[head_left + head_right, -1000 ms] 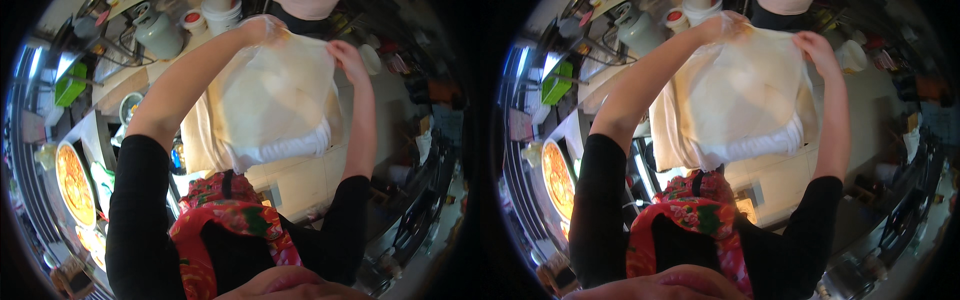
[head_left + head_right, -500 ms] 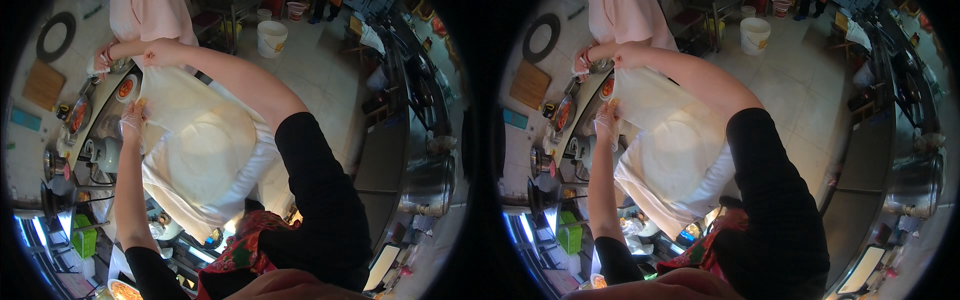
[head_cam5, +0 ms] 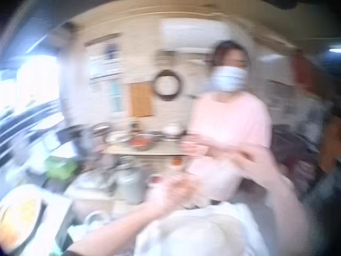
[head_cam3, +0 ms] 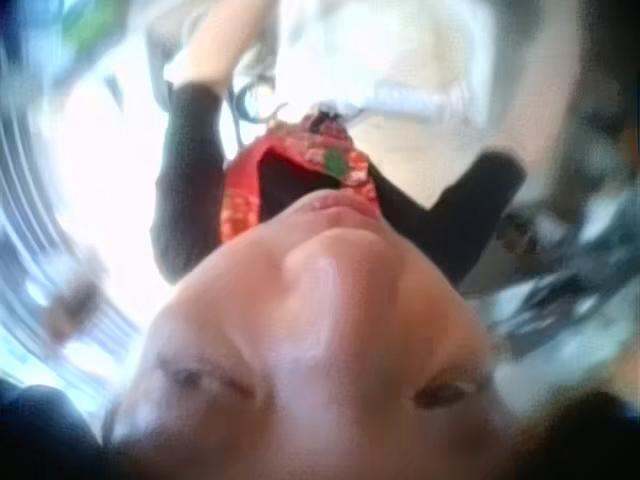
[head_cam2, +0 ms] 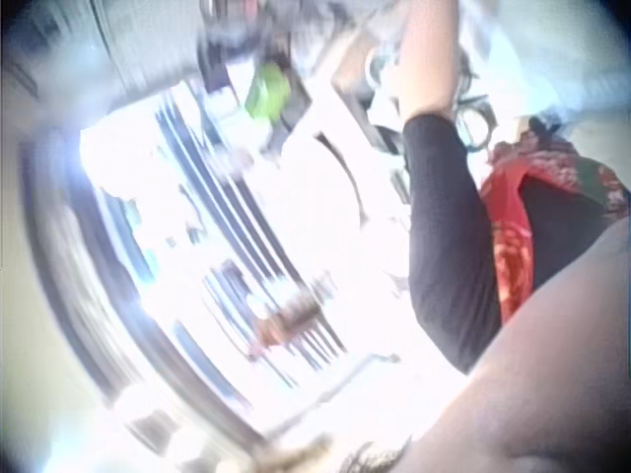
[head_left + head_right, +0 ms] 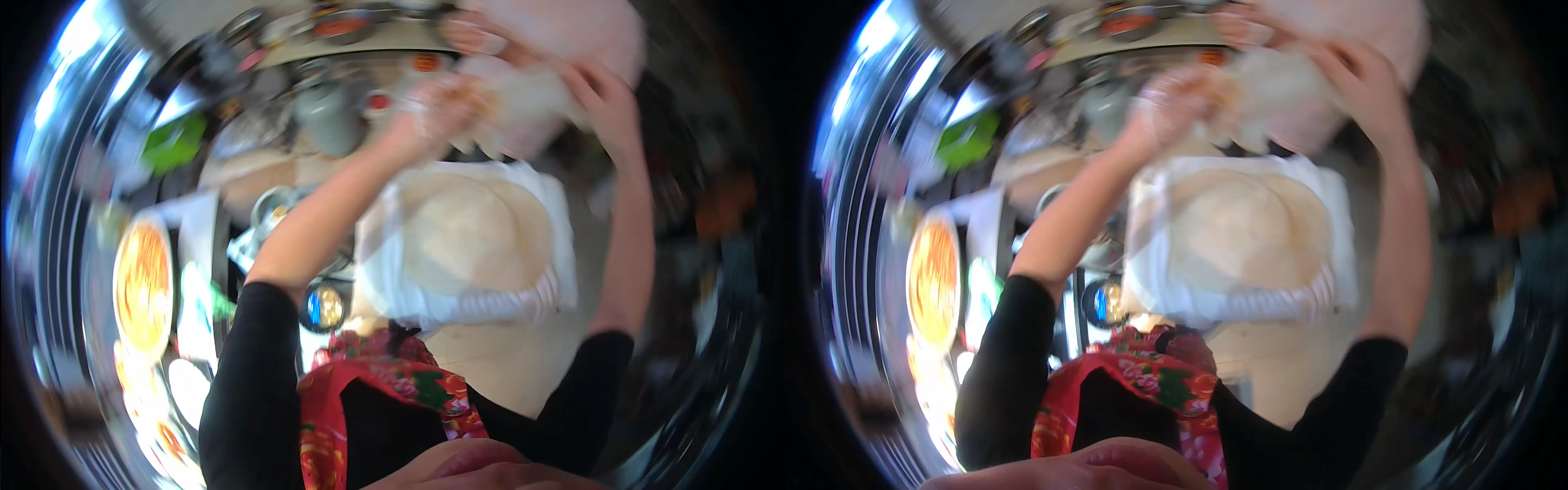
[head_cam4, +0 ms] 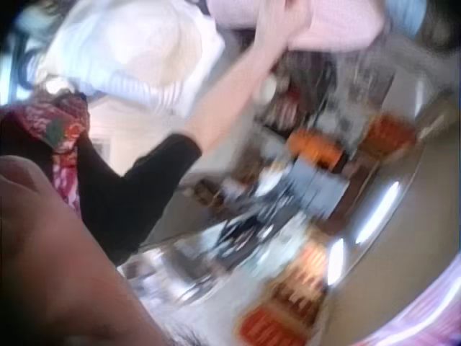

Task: The person prepares a food wrap by laying out a thin sheet, adding shredded vegetables and noodles with tongs, then rolling and folding the sheet into a bundle. The finished wrap is placed into a plastic bag.

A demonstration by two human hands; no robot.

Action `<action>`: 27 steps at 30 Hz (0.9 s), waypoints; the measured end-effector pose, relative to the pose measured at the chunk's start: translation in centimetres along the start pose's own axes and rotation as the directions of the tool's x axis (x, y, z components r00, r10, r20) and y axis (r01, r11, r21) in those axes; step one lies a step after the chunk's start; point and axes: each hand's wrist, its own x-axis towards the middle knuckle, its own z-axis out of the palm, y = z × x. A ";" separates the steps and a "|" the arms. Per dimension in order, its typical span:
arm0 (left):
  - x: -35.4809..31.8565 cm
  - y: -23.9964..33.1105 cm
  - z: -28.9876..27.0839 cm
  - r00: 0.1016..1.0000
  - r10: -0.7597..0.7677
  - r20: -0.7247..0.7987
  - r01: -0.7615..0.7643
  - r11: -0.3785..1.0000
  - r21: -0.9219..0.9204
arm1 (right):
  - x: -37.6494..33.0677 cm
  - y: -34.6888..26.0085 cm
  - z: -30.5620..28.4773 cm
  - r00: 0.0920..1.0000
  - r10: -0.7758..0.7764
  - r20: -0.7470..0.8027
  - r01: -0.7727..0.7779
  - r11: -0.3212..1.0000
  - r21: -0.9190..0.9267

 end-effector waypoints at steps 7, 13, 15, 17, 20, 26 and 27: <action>-17.3 9.0 -7.4 0.835 -0.507 -0.214 0.525 0.850 0.039 | -3.9 -6.7 11.4 0.733 0.147 0.665 -0.431 0.856 0.286; -38.0 18.4 -12.2 0.500 -0.514 -0.697 0.672 0.738 -0.061 | -7.0 -20.1 24.1 0.320 -0.263 0.910 -0.505 0.765 0.399; -44.2 22.3 -11.9 0.395 -0.583 -0.710 0.565 0.764 -0.313 | -8.0 -26.1 27.0 0.234 -0.334 0.913 -0.377 0.835 0.402; -49.4 26.3 -11.2 0.396 -0.562 -0.726 0.490 0.798 -0.350 | -8.9 -31.6 29.5 0.149 -0.417 0.897 -0.256 0.860 0.442; -56.6 31.4 -9.7 0.374 -0.273 -0.887 0.661 0.749 0.048 | -12.4 -39.2 32.9 0.064 -0.507 0.859 -0.182 0.841 0.510; -71.8 42.5 -8.1 -0.138 -0.107 -0.985 0.901 0.400 -0.169 | -23.5 -58.4 41.0 0.049 -0.535 0.844 -0.113 0.836 0.537; -75.0 45.5 -8.8 -0.153 -0.177 -0.972 0.930 0.307 -0.202 | -25.4 -61.8 42.4 0.050 -0.595 0.802 -0.046 0.801 0.597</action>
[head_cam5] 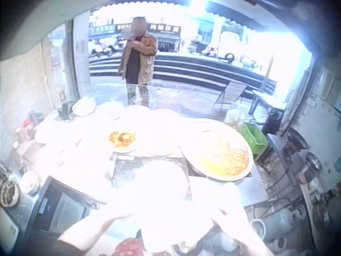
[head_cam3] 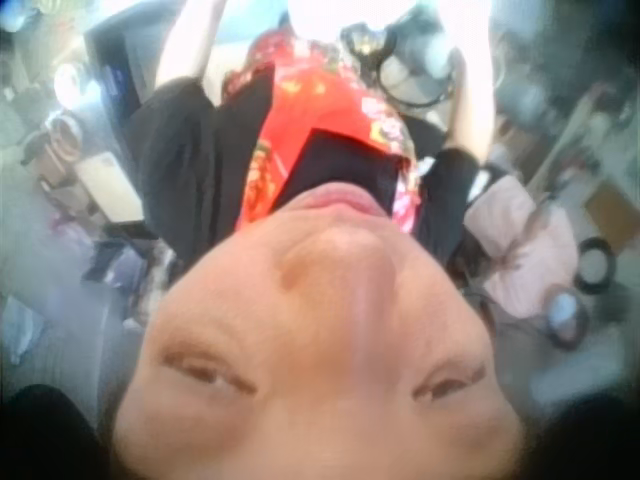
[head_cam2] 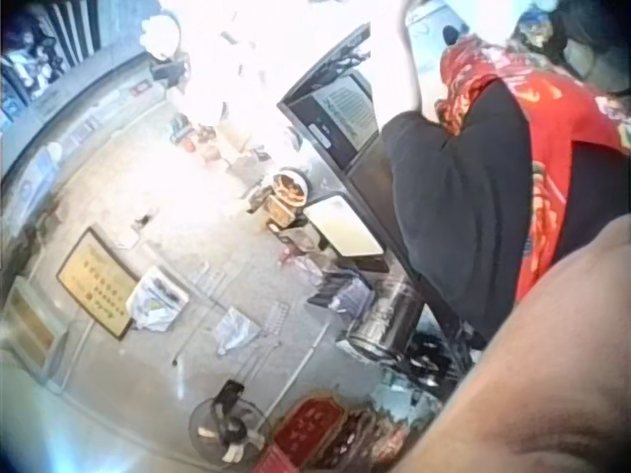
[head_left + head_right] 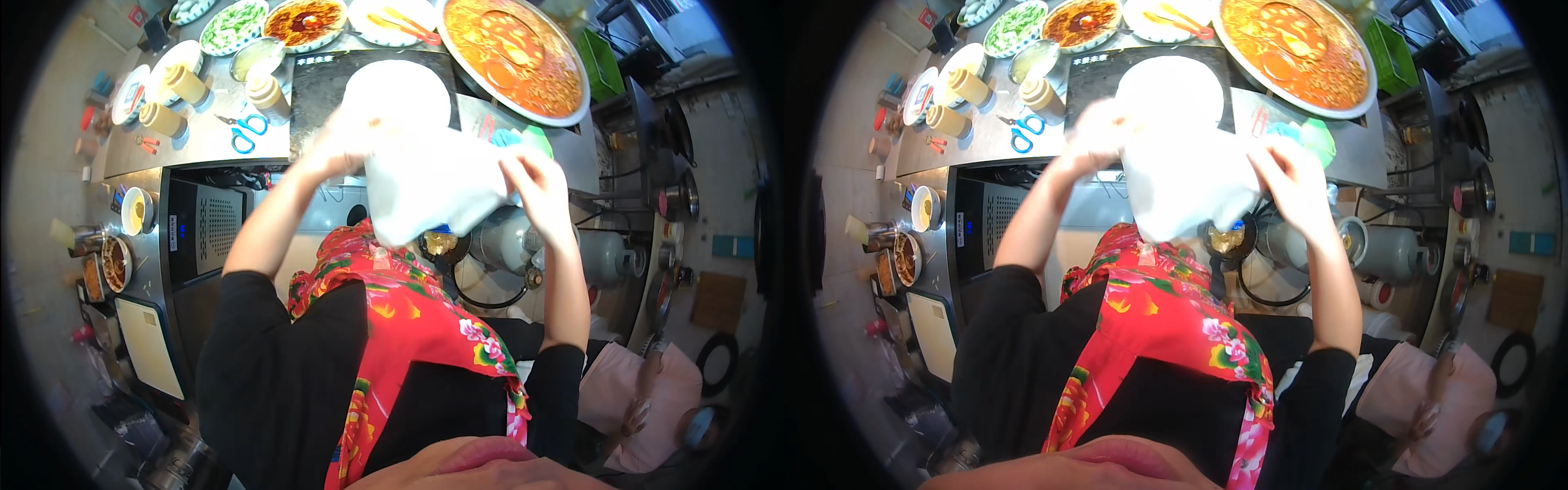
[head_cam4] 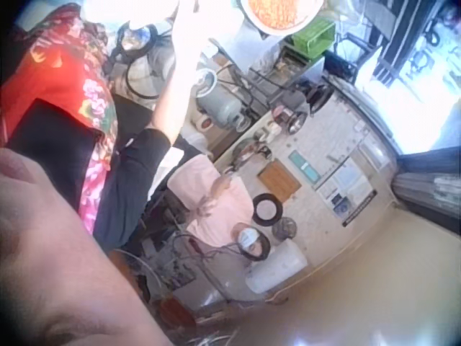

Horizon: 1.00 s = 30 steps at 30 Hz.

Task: The person prepares a food wrap by laying out a thin sheet, adding shredded vegetables and noodles with tongs, then rolling and folding the sheet into a bundle. The finished wrap is placed into a plastic bag.

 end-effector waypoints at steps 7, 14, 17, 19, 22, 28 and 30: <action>4.1 -9.5 -12.0 0.837 0.398 -0.376 -0.290 0.905 0.311 | 13.9 -2.6 10.2 0.905 -0.387 -0.176 0.354 0.915 -0.193; 2.2 -20.6 -7.7 0.988 0.149 0.044 -0.155 0.911 0.381 | 15.4 7.6 23.7 0.950 -0.198 0.241 0.300 0.793 -0.531; -1.9 -22.6 -6.2 0.983 0.019 0.182 -0.092 0.912 0.400 | 10.8 9.7 24.1 0.849 -0.306 0.430 0.507 0.701 -0.502; -4.0 -22.8 -5.9 0.988 0.100 0.117 -0.140 0.899 0.416 | 9.0 9.0 22.8 0.805 -0.385 0.451 0.577 0.682 -0.448; -5.6 -21.7 -7.3 0.984 -0.025 0.179 -0.044 0.927 0.372 | 11.6 5.0 20.6 0.639 -0.451 0.623 0.752 0.537 -0.382; -3.8 -14.8 -7.2 0.985 -0.092 0.148 0.040 0.946 0.321 | 35.8 2.6 18.8 0.798 -0.597 0.083 0.458 0.511 -0.727; -2.2 -12.6 -7.2 0.982 -0.119 0.147 0.062 0.937 0.345 | 41.8 3.9 18.9 0.715 -0.698 -0.043 0.328 0.389 -0.861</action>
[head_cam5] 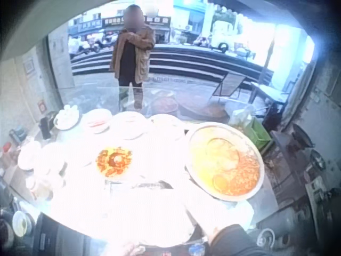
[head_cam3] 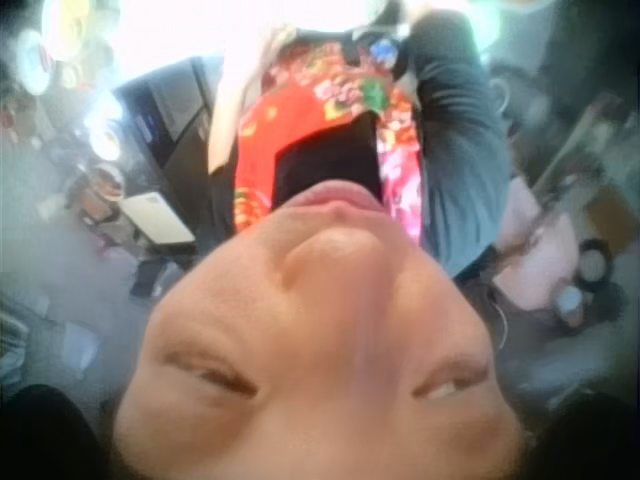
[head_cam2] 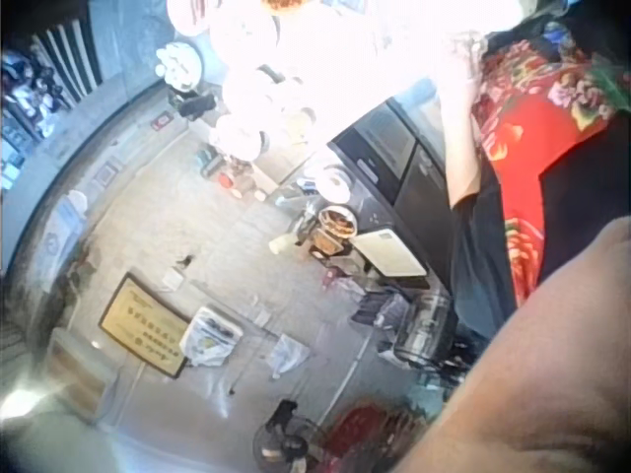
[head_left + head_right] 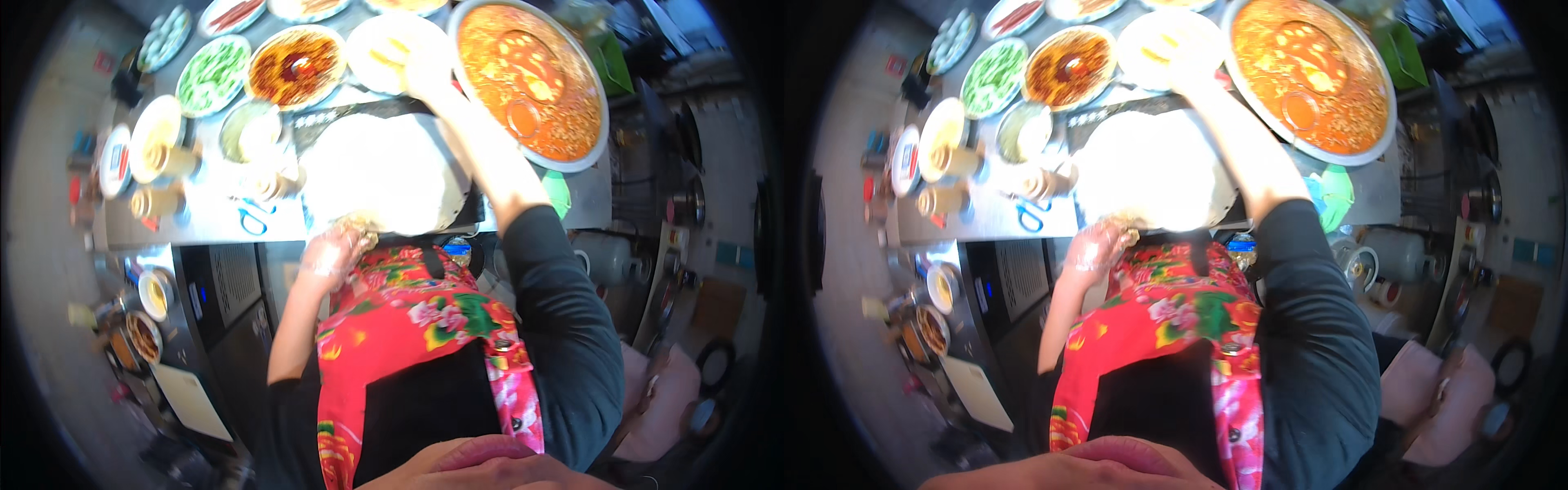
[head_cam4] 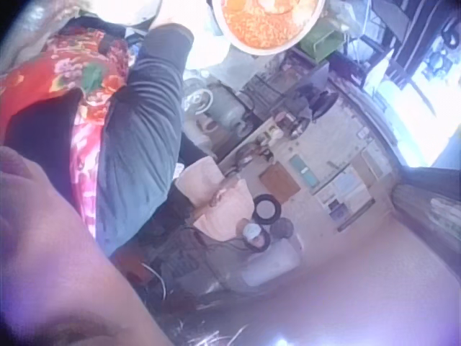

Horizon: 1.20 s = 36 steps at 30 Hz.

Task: The person prepares a food wrap by laying out a thin sheet, adding shredded vegetables and noodles with tongs, then rolling and folding the sheet into a bundle. The finished wrap is placed into a plastic bag.

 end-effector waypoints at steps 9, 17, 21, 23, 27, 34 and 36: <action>1.4 3.8 -0.6 0.983 0.027 -0.179 -0.055 0.987 -0.149 | -1.0 13.1 -7.5 0.668 0.240 0.705 -0.377 0.925 0.042; 7.2 8.3 -0.6 0.993 0.098 -0.072 -0.103 0.992 -0.075 | -8.1 33.3 -15.2 0.426 0.324 0.845 0.033 0.928 -0.372; 10.1 10.8 -1.4 0.982 0.187 -0.020 -0.187 0.982 -0.021 | -9.1 33.2 -14.7 0.498 0.279 0.821 0.151 0.904 -0.399; 10.6 11.4 -1.8 0.972 0.225 -0.074 -0.225 0.974 0.002 | -8.9 33.7 -15.7 0.556 0.334 0.761 0.035 0.905 -0.424; 10.4 11.5 -2.1 0.978 0.198 -0.067 -0.199 0.980 0.003 | -8.3 36.2 -18.8 0.613 0.357 0.705 -0.053 0.909 -0.414; 9.2 11.4 -2.1 0.966 0.244 -0.087 -0.246 0.969 -0.009 | -6.7 36.8 -22.7 0.709 0.371 0.600 -0.097 0.894 -0.438; 8.8 11.3 -2.2 0.963 0.255 -0.084 -0.256 0.967 -0.003 | -6.3 36.3 -23.7 0.695 0.408 0.592 -0.086 0.865 -0.494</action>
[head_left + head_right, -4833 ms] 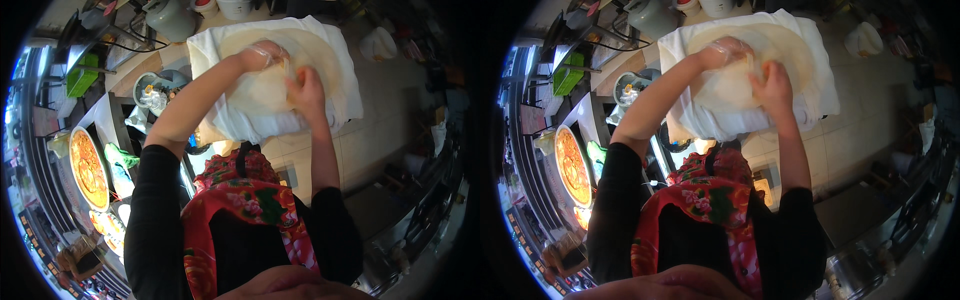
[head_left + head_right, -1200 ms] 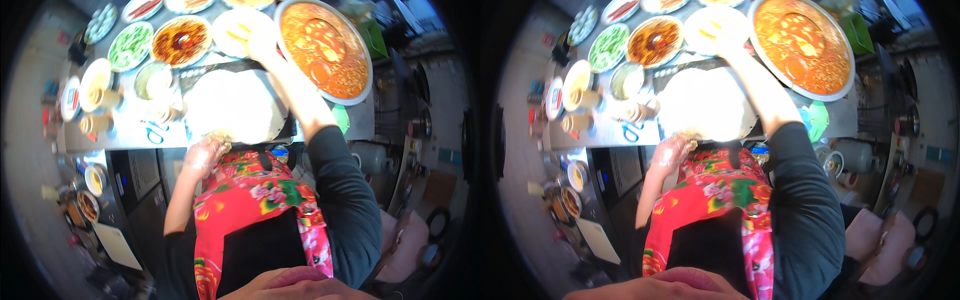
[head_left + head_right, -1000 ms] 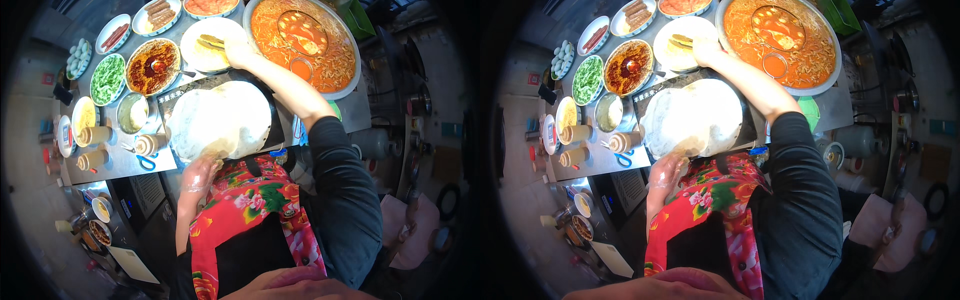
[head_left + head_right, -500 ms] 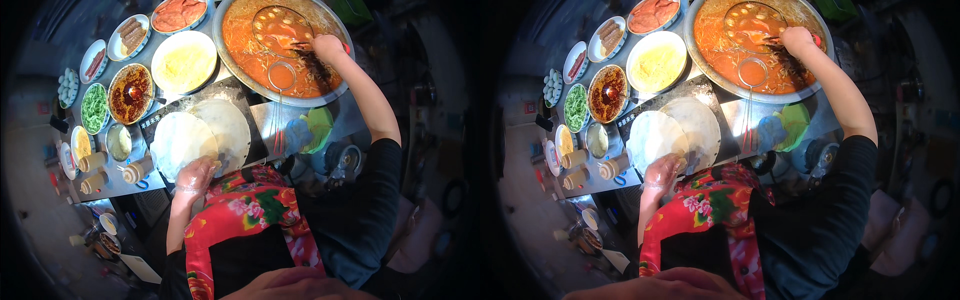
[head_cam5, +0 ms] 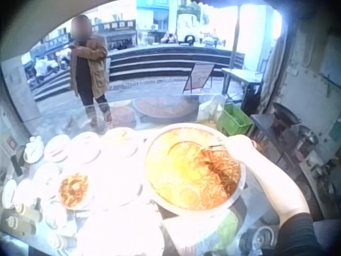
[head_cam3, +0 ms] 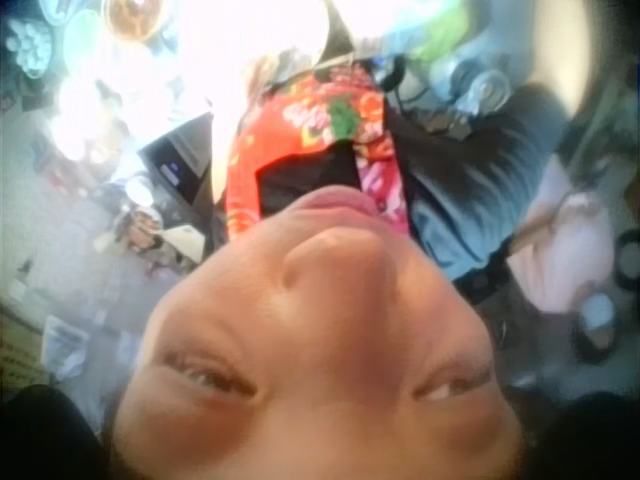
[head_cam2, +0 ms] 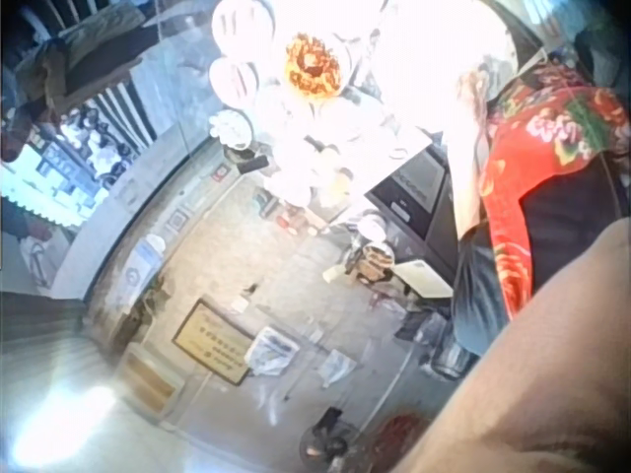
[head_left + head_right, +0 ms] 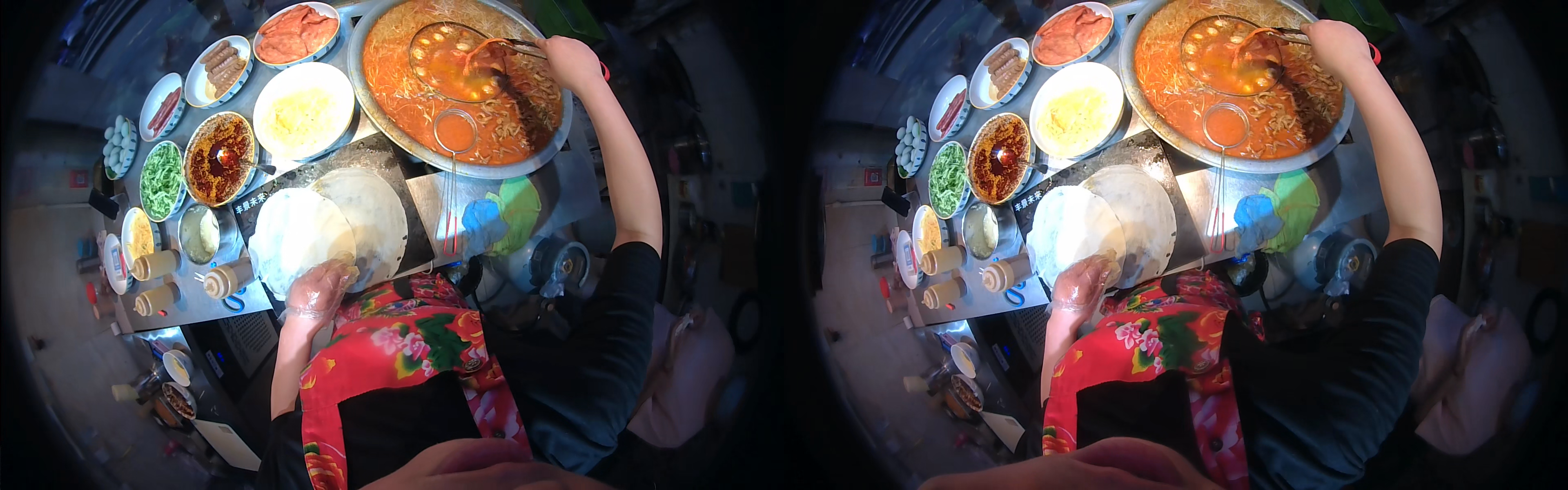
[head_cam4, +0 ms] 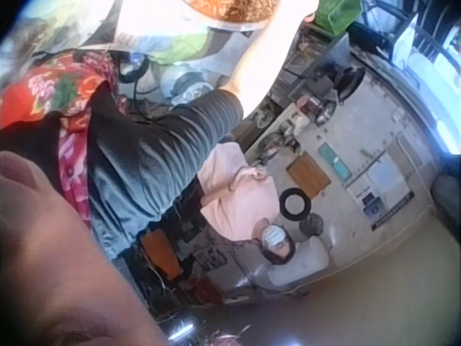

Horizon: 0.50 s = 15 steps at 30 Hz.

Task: The person prepares a food wrap by laying out a thin sheet, adding shredded vegetables and noodles with tongs, then rolling and folding the sheet into a bundle. The finished wrap is placed into a plastic bag.

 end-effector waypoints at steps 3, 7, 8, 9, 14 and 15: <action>-1.1 -0.3 -0.1 1.000 0.007 -0.014 -0.007 1.000 0.006 | -0.9 -0.3 -1.2 0.999 0.033 0.008 -0.033 0.999 -0.005; -3.2 -1.1 0.0 1.000 0.002 -0.022 -0.002 1.000 0.015 | -2.2 -1.2 -1.6 1.000 0.027 -0.010 -0.027 0.999 -0.022; -3.7 -1.4 0.1 1.000 0.000 -0.028 0.001 0.999 0.040 | -2.5 -1.5 -1.5 1.000 0.028 -0.003 -0.028 0.999 -0.026; -4.2 -1.5 0.2 0.998 0.022 -0.056 -0.020 0.999 0.024 | -2.8 -1.8 -1.3 0.999 0.039 -0.005 -0.039 0.998 -0.043; -5.2 -1.5 0.5 0.993 0.067 -0.097 -0.067 0.998 0.010 | -4.1 -3.1 0.3 0.992 0.028 0.125 -0.021 0.998 -0.057; -5.3 -1.4 0.6 0.991 0.072 -0.110 -0.072 0.997 0.001 | -4.3 -3.4 0.6 0.995 0.027 0.099 -0.023 0.999 -0.036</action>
